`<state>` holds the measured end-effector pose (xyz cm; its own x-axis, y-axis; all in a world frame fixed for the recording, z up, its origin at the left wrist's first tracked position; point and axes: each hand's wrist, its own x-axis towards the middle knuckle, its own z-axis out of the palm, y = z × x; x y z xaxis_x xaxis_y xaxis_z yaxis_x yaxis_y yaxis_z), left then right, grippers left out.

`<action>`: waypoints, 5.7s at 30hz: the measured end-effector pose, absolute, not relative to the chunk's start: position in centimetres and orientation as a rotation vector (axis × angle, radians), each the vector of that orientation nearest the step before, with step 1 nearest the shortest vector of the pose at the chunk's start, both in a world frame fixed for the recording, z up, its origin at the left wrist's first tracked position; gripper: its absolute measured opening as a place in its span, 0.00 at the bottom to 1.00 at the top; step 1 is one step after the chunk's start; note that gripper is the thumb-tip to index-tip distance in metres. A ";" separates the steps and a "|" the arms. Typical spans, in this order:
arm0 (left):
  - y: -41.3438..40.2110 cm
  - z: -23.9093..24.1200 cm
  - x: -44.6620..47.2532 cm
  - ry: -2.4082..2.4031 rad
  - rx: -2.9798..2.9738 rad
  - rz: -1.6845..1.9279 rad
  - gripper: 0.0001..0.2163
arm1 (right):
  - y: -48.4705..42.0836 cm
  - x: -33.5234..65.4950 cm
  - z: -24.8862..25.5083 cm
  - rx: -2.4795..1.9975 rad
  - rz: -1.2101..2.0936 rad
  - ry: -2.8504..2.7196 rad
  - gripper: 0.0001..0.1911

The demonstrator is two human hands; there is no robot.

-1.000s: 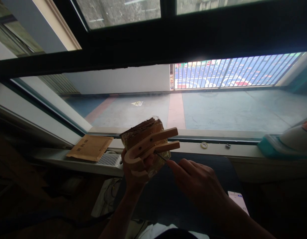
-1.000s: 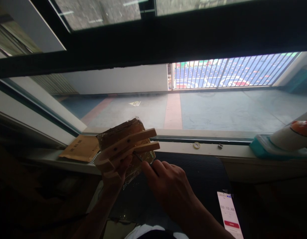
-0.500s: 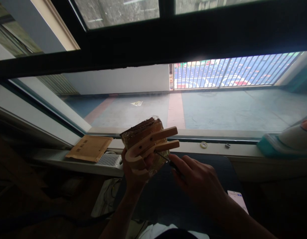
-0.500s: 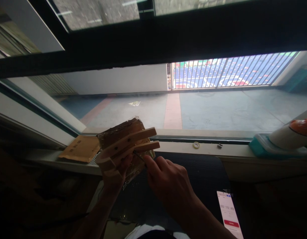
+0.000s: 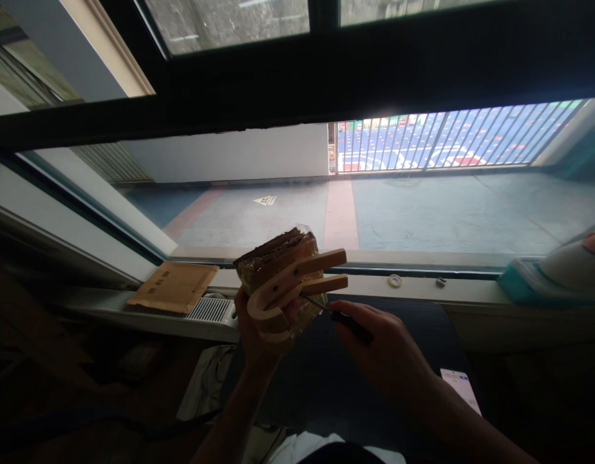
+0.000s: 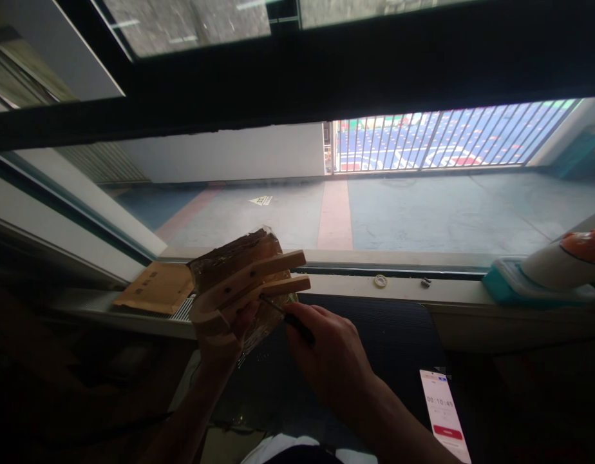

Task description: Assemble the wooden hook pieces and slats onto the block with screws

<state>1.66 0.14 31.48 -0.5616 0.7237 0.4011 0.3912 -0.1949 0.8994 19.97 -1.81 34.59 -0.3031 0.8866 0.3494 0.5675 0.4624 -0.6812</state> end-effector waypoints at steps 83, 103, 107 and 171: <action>-0.7 30.1 2.5 1.760 1.276 1.736 0.25 | -3.5 19.8 34.6 -1.261 0.068 -2.267 0.14; -0.5 29.7 2.5 1.673 1.311 1.730 0.30 | -3.3 20.4 34.8 -1.185 0.355 -2.152 0.17; -0.4 29.9 2.5 1.752 1.291 1.707 0.29 | -3.1 20.2 33.7 -1.121 0.273 -2.154 0.12; 0.1 29.7 2.0 1.803 1.256 1.740 0.27 | -1.7 20.2 33.8 -1.163 0.478 -2.082 0.16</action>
<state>2.02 0.06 29.67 -0.5529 0.7664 0.3271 0.3542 -0.1392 0.9248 20.20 -1.71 33.79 -0.3570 0.8477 0.3923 0.5920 0.5302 -0.6070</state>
